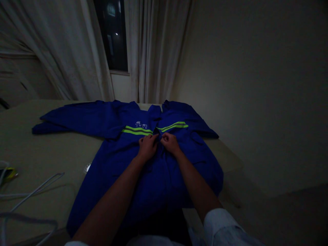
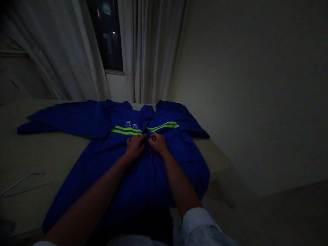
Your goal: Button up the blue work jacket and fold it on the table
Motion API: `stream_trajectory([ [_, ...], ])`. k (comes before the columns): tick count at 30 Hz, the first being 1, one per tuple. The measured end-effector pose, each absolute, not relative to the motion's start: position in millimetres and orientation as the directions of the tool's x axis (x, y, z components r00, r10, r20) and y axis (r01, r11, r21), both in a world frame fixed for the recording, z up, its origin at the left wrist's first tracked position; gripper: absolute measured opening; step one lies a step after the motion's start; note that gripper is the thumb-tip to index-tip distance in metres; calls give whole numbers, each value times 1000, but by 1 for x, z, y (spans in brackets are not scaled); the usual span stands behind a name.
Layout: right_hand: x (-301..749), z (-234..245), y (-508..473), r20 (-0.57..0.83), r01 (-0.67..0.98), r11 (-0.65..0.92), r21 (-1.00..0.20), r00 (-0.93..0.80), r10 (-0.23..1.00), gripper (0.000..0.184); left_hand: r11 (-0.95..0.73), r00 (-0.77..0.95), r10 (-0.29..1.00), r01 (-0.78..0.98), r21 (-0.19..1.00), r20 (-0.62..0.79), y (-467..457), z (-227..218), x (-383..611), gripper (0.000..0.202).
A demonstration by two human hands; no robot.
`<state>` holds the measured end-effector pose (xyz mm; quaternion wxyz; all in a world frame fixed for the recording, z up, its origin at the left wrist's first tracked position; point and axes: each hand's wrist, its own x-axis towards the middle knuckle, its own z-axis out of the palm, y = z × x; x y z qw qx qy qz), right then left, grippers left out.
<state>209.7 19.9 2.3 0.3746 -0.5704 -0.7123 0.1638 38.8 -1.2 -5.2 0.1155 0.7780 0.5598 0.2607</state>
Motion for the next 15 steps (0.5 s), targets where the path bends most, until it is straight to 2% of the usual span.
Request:
stream_trajectory([
  [9,208,0,19,397,685,328,-650,-62,916,15,-335,213,932,812,478,292,-3,-2,39,29],
  [11,207,2,16,399,743,318,-589,-75,914,16,-342,210,926,818,463,313,-4,-1,40,27],
  [15,203,11,7,378,883,269,-385,-115,919,17,-361,223,907,850,384,359,-8,2,41,21],
])
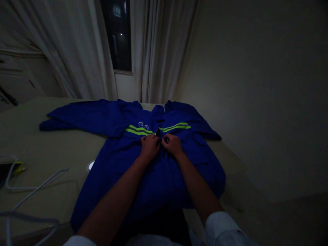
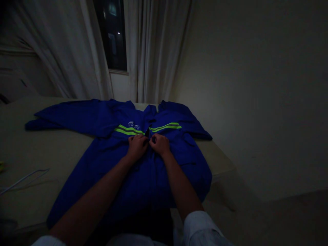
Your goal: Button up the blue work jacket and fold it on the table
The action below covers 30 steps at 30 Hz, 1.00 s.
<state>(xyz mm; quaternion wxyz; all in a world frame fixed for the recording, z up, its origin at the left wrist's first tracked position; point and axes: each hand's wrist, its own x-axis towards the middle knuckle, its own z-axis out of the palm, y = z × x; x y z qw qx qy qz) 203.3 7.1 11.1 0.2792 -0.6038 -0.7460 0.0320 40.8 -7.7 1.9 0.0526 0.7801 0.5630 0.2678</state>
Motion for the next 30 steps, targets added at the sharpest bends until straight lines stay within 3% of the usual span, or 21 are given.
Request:
stream_trajectory([
  [5,195,21,-3,306,958,209,-197,-142,941,21,-382,247,885,870,310,395,-13,5,42,21],
  [12,182,21,-7,194,993,69,-93,-50,980,25,-415,286,872,862,290,398,-13,4,42,27],
  [30,177,21,-6,195,999,2,-41,6,981,29,-358,247,917,855,375,312,-8,1,43,29],
])
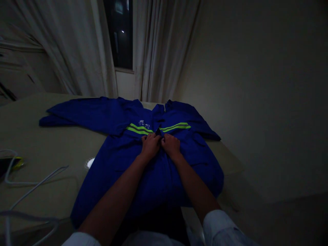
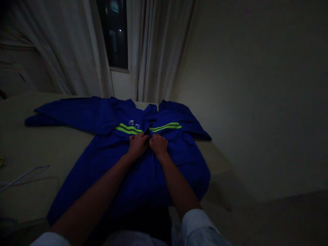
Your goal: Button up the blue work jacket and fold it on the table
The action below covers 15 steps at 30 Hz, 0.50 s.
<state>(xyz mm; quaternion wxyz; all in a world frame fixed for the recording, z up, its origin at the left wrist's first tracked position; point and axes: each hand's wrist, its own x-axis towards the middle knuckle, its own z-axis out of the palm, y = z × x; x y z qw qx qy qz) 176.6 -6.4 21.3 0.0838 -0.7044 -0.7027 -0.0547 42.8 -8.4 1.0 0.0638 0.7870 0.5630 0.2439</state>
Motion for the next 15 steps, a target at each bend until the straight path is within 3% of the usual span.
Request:
stream_trajectory([
  [9,187,22,-8,212,994,93,-61,-78,974,25,-334,222,928,852,403,300,-9,0,40,29],
  [15,178,26,-11,178,999,45,-18,-41,983,27,-391,267,903,834,388,337,-7,3,40,25],
])
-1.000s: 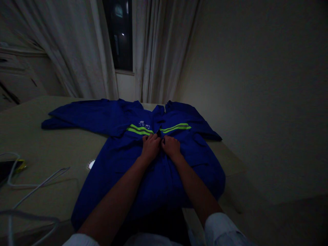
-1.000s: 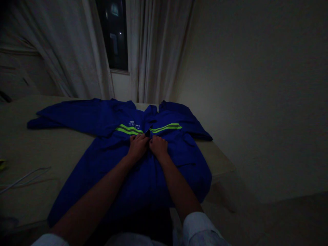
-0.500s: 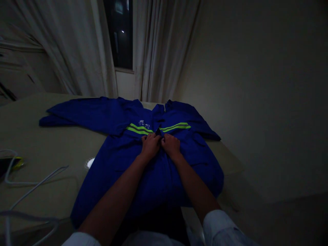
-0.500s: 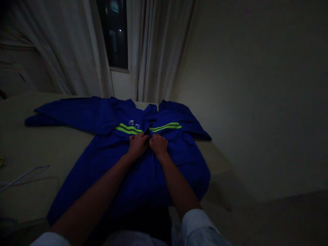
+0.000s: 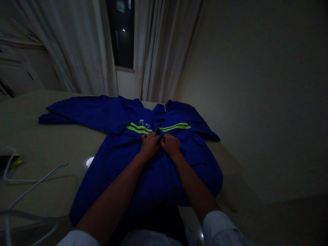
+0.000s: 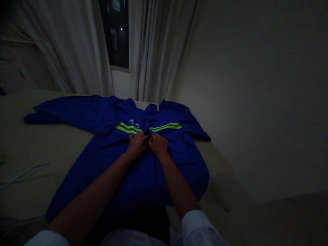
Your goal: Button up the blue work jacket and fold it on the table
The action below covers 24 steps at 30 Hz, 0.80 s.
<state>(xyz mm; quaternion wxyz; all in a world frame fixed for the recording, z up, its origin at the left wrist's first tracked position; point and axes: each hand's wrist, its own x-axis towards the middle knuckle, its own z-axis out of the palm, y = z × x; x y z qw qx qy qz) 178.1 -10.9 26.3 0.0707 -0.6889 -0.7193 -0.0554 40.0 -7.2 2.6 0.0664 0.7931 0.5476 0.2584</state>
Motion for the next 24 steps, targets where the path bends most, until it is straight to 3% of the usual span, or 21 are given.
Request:
stream_trajectory([
  [6,179,26,-8,196,998,29,-55,-18,980,25,-418,292,887,835,356,357,-6,3,39,25],
  [16,199,21,0,225,964,92,-250,-35,974,20,-402,277,901,823,400,334,-2,9,33,30],
  [24,201,15,2,276,955,150,-255,-77,958,20,-383,277,921,777,500,274,5,-1,29,36],
])
